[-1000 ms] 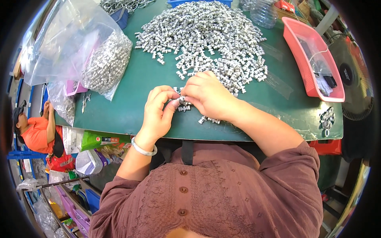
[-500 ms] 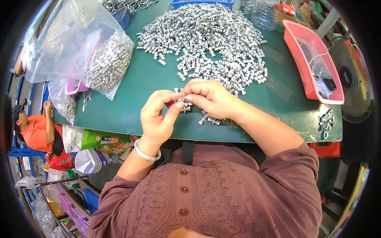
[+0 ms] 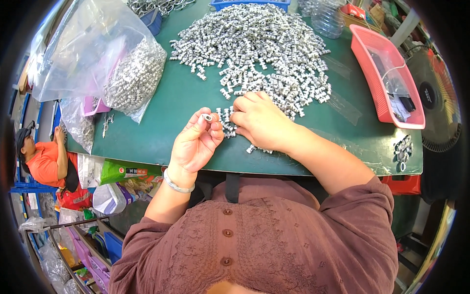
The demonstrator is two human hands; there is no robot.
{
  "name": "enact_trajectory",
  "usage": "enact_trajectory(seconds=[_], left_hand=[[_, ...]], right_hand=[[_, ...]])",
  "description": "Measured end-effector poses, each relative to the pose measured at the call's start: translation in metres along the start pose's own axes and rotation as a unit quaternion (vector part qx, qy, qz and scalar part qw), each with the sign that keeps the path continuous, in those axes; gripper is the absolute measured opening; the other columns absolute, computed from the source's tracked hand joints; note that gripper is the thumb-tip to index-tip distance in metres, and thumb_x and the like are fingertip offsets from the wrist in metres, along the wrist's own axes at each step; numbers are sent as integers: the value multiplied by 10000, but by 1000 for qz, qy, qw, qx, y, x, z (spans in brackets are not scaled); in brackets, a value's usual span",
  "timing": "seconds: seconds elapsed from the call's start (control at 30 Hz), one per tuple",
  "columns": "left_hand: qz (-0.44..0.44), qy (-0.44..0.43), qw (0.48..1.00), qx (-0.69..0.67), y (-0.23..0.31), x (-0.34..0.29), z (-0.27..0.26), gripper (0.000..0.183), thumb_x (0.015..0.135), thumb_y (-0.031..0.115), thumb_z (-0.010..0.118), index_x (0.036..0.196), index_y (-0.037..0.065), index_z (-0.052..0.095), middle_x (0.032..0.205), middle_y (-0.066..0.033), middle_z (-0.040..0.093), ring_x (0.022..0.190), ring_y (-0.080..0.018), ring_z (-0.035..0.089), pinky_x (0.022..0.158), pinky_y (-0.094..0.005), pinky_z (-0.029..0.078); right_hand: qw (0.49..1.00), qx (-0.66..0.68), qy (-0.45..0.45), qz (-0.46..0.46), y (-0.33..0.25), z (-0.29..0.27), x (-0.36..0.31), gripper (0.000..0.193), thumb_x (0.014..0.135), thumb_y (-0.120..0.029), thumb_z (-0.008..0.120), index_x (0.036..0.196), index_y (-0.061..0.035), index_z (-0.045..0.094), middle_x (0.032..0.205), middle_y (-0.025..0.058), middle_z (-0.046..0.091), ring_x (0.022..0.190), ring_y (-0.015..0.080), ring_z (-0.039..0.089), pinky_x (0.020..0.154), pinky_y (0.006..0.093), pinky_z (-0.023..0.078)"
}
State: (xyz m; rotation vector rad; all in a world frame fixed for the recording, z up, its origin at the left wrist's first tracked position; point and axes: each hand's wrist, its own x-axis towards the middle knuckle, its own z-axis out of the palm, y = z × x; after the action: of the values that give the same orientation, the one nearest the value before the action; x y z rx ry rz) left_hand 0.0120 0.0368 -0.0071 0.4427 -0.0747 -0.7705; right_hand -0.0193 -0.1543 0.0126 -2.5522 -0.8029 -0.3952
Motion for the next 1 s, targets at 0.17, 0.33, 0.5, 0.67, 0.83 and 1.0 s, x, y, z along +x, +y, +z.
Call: enact_trajectory(seconds=[0.17,0.33,0.5,0.67,0.83,1.0], left_hand=[[-9,-2,1000,-17,0,0,-1,136,884,87,488,1002,43,540,902,-66,573,810,-153,551,710,-268,449],[-8,1,1000,-24,2,-1,-1,121,877,107,499,967,36,537,911,-77,567,810,-170,548,717,-277,449],[23,85,996,-16,6,-3,6,85,845,77,489,907,34,530,903,-97,563,804,-207,554,699,-302,461],[49,102,987,116,4,-8,5,105,828,59,503,923,30,538,856,-81,568,712,-162,539,614,-259,442],[15,88,948,305,-5,-10,16,104,821,63,561,920,41,539,774,-22,558,601,-82,486,518,-203,379],[68,101,936,330,-11,-8,17,78,836,63,560,908,51,532,737,3,534,580,-70,466,508,-183,358]], right_hand=[[1000,-8,-17,5,0,-1,-1,149,661,-139,660,752,-68,567,866,62,500,864,235,468,760,356,354],[1000,-8,-17,12,-1,-1,-1,137,661,-125,654,740,-61,562,872,66,492,865,236,468,759,355,357],[999,3,-32,17,1,-1,-2,135,679,-116,645,759,-53,557,885,73,494,870,243,471,753,360,361],[998,61,0,16,1,1,0,148,711,-104,629,807,-47,531,863,87,499,851,265,483,736,371,370],[981,179,75,-23,-2,-1,2,151,741,-74,615,835,-43,502,771,90,514,751,290,508,665,378,410],[969,226,95,-11,-6,-3,2,195,724,-55,626,882,-37,513,805,87,532,748,288,523,662,360,429]])
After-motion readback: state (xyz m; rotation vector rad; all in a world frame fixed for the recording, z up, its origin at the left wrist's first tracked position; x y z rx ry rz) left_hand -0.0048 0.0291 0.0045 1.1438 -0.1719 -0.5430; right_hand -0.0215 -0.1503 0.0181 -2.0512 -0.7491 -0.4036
